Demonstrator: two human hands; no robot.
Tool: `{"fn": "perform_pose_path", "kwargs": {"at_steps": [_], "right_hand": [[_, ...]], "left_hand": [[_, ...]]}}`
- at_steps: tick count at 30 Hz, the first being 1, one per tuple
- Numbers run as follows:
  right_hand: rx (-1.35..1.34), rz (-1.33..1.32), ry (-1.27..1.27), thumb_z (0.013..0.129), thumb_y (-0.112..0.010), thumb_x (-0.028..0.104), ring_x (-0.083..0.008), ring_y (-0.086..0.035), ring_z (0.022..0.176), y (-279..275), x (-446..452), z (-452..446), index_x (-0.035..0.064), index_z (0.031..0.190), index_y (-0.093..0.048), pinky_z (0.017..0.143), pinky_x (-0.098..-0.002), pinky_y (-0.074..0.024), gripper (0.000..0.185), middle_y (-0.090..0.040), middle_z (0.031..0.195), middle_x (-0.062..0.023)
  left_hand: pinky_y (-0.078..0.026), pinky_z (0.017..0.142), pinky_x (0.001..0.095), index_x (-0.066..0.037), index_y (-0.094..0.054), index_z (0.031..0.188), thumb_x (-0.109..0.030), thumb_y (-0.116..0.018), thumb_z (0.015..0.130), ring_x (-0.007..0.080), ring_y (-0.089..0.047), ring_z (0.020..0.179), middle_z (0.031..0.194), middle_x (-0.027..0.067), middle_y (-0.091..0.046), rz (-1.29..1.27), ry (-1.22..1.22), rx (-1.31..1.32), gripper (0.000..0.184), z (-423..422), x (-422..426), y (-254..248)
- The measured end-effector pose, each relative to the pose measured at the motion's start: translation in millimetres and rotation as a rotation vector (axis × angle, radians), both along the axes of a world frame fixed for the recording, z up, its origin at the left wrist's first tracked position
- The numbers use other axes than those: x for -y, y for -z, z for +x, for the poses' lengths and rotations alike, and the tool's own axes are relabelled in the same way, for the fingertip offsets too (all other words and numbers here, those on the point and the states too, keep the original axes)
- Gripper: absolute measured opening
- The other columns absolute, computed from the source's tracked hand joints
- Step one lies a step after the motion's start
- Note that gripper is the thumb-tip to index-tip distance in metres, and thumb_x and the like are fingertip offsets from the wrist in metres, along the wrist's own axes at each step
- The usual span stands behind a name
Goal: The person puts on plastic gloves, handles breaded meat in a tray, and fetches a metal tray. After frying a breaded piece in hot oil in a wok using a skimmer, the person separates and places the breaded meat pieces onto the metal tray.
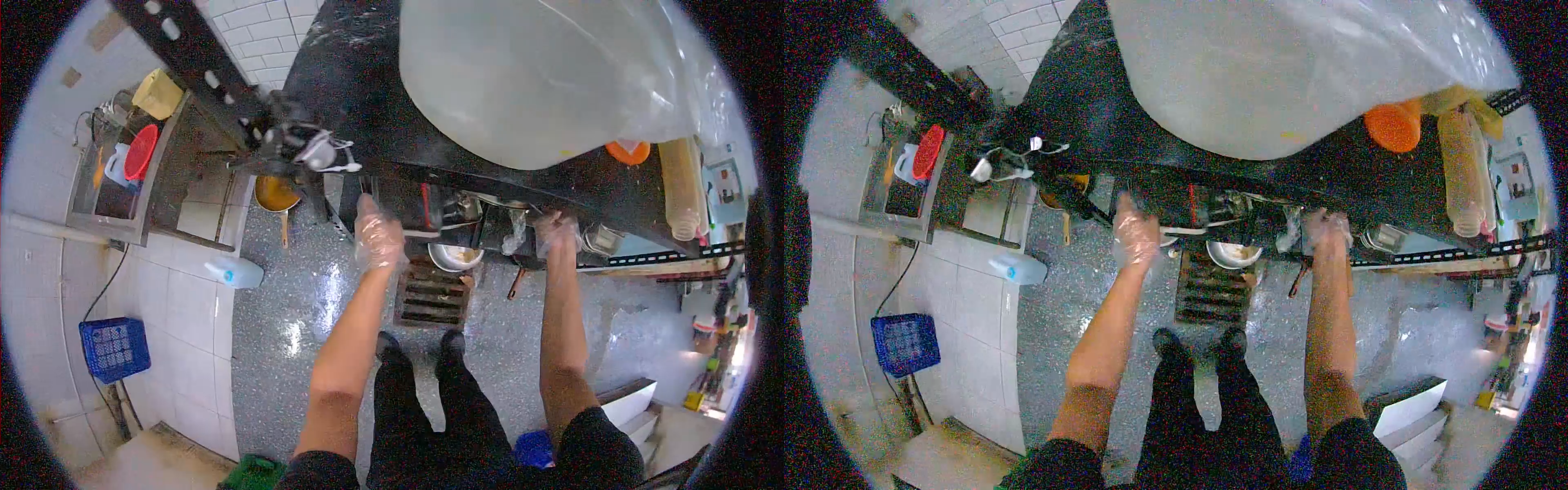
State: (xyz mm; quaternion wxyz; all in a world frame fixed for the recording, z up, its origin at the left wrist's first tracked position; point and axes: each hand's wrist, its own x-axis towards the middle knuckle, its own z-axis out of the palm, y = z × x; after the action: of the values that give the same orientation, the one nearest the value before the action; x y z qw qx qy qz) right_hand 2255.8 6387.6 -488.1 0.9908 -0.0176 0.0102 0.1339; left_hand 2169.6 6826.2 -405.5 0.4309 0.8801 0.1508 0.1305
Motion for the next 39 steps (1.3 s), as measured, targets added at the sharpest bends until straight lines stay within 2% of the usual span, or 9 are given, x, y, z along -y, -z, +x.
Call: {"fn": "perform_pose_path", "kwargs": {"at_steps": [3,4,6,9,13,22,26,32,39], "right_hand": [[0.097,-0.812,0.001,0.092,-0.03,0.035,-0.0288,-0.051,0.112,20.1,11.7,-27.0,0.0024,0.127,-0.047,0.087,-0.0395,-0.0486,0.051,-0.051,0.128,-0.0148],[0.025,-1.626,0.078,0.092,-0.029,0.035,-0.028,-0.053,0.109,29.5,17.6,-32.5,0.0011,0.126,-0.047,0.083,-0.0379,-0.0507,0.051,-0.052,0.126,-0.0152],[-0.209,-1.749,0.225,0.092,-0.03,0.027,-0.0234,-0.054,0.087,30.7,19.4,-34.9,-0.0028,0.117,-0.048,0.065,-0.0321,-0.0532,0.043,-0.055,0.112,-0.0155],[-0.275,-0.967,0.349,0.09,-0.036,0.02,-0.0179,-0.055,0.059,41.0,17.6,-42.5,-0.0054,0.103,-0.052,0.045,-0.0254,-0.0533,0.033,-0.058,0.092,-0.015],[0.163,-2.806,0.271,0.089,-0.039,0.046,-0.0242,-0.061,0.082,37.5,-8.8,-57.3,0.0021,0.11,-0.059,0.061,-0.031,-0.0512,0.053,-0.062,0.105,-0.014],[0.095,-2.728,0.317,0.089,-0.039,0.028,-0.0281,-0.062,0.085,-32.8,-57.2,-61.3,0.0029,0.103,-0.061,0.072,-0.0353,-0.0499,0.036,-0.064,0.104,-0.0128],[0.059,-2.697,0.344,0.086,-0.039,0.014,-0.0271,-0.062,0.086,-51.7,-78.4,-62.0,0.0025,0.104,-0.06,0.078,-0.035,-0.0502,0.03,-0.064,0.101,-0.0123],[0.296,-2.316,0.438,0.083,-0.04,0.01,-0.0176,-0.058,0.087,40.3,-88.7,-25.1,0.0033,0.101,-0.061,0.08,-0.0309,-0.0472,0.028,-0.063,0.092,-0.0076],[0.1,-2.264,-0.191,0.091,-0.038,0.033,-0.0295,-0.043,0.119,-40.4,-237.0,-19.3,0.0058,0.109,-0.057,0.101,-0.0438,-0.0322,0.037,-0.054,0.122,-0.0148]], "left_hand": [[-0.049,0.076,0.0383,-0.003,-0.059,0.086,-0.013,-0.052,0.083,0.0306,-0.061,0.085,0.085,0.0145,-0.063,0.07,0.061,0.072,0.013,13.8,6.3,-14.4],[-0.049,0.075,0.0388,-0.004,-0.06,0.083,-0.015,-0.05,0.084,0.0306,-0.062,0.084,0.084,0.0142,-0.063,0.068,0.135,0.036,0.015,21.7,7.8,-17.0],[-0.049,0.068,0.0404,-0.006,-0.062,0.076,-0.014,-0.047,0.083,0.0313,-0.062,0.076,0.079,0.014,-0.063,0.604,0.356,0.177,0.018,31.2,0.4,-21.9],[-0.049,0.055,0.0428,-0.007,-0.062,0.068,-0.013,-0.052,0.077,0.0306,-0.062,0.06,0.067,0.0144,-0.063,0.751,0.484,0.287,0.015,38.7,-3.9,-25.7],[-0.048,0.051,0.0409,-0.011,-0.059,0.074,-0.018,-0.052,0.081,0.025,-0.062,0.057,0.065,0.0109,-0.061,0.932,0.477,0.344,0.011,44.1,-15.8,-19.7],[-0.049,0.044,0.0296,-0.005,-0.057,0.101,-0.012,-0.049,0.085,0.0158,-0.06,0.052,0.075,0.0086,-0.06,1.209,0.604,0.329,0.019,-11.2,-34.3,-118.0],[-0.042,0.034,0.0262,-0.012,-0.05,0.123,-0.01,-0.049,0.084,0.0119,-0.056,0.047,0.107,0.0098,-0.055,2.132,0.26,0.29,0.039,-116.7,-58.3,-86.6],[-0.049,0.047,0.0331,-0.016,-0.048,0.112,-0.015,-0.047,0.087,0.0202,-0.056,0.052,0.124,0.0097,-0.049,0.594,0.619,-0.304,0.026,-237.6,-126.2,-130.9],[-0.051,0.067,0.0475,-0.021,-0.043,0.13,-0.023,-0.045,0.088,0.0365,-0.061,0.074,0.135,0.0137,-0.044,0.608,0.135,-0.976,0.043,-368.0,-216.6,-158.7]]}}
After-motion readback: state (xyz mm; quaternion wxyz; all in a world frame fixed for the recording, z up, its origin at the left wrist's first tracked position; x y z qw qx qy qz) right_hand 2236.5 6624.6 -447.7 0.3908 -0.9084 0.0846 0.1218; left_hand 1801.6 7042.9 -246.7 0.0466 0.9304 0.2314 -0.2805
